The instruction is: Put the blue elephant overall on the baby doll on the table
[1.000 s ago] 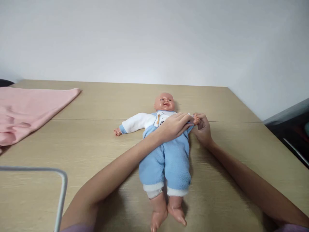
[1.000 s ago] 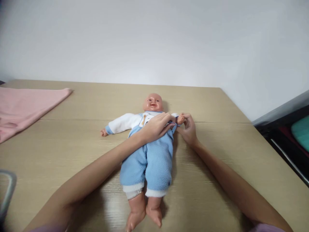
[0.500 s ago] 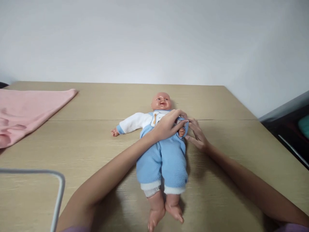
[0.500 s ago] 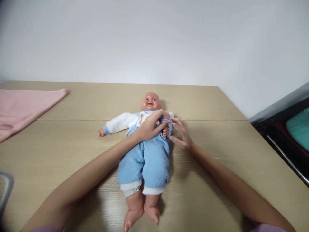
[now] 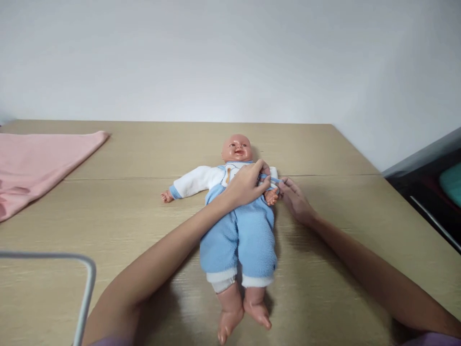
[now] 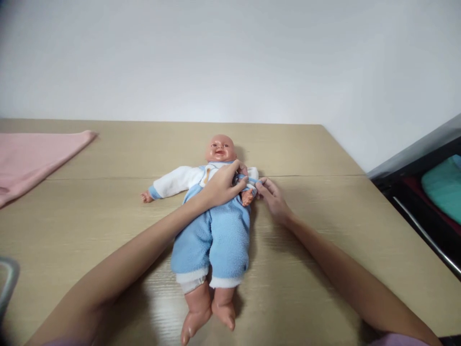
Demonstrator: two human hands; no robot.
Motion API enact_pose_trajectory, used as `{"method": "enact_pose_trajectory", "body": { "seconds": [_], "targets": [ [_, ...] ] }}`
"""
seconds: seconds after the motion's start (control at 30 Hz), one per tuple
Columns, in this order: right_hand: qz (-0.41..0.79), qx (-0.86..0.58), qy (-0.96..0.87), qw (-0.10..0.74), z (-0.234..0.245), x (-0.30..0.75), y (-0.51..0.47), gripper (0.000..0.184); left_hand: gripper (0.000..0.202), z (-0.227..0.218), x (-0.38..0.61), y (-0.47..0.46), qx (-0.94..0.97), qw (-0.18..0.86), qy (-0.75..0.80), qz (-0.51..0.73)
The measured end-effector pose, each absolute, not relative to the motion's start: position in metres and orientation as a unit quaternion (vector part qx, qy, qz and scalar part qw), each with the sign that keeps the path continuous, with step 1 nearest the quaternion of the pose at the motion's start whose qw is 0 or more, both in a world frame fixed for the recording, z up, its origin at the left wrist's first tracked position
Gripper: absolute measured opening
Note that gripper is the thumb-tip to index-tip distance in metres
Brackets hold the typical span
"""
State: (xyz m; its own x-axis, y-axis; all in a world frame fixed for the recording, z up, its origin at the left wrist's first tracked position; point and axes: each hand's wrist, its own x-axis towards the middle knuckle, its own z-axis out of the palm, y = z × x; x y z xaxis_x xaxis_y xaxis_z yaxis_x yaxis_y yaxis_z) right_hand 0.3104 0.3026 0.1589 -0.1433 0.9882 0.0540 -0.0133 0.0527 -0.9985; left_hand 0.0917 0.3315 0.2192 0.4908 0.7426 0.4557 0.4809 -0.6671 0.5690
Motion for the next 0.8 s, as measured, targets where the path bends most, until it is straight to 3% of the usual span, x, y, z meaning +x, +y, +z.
{"method": "enact_pose_trajectory", "body": {
  "seconds": [0.37, 0.47, 0.8],
  "targets": [
    [0.447, -0.518, -0.477, 0.552, 0.142, 0.299, 0.293, 0.032, 0.019, 0.223, 0.095, 0.327, 0.854, 0.092, 0.442, 0.26],
    [0.417, -0.527, -0.466, 0.575, 0.144, 0.299, 0.298, 0.038, 0.025, 0.224, 0.096, 0.328, 0.861, 0.074, 0.444, 0.236],
    [0.484, -0.48, -0.506, 0.528, 0.149, 0.296, 0.347, 0.025, 0.017, 0.222, 0.096, 0.331, 0.841, 0.118, 0.44, 0.291]
  ]
}}
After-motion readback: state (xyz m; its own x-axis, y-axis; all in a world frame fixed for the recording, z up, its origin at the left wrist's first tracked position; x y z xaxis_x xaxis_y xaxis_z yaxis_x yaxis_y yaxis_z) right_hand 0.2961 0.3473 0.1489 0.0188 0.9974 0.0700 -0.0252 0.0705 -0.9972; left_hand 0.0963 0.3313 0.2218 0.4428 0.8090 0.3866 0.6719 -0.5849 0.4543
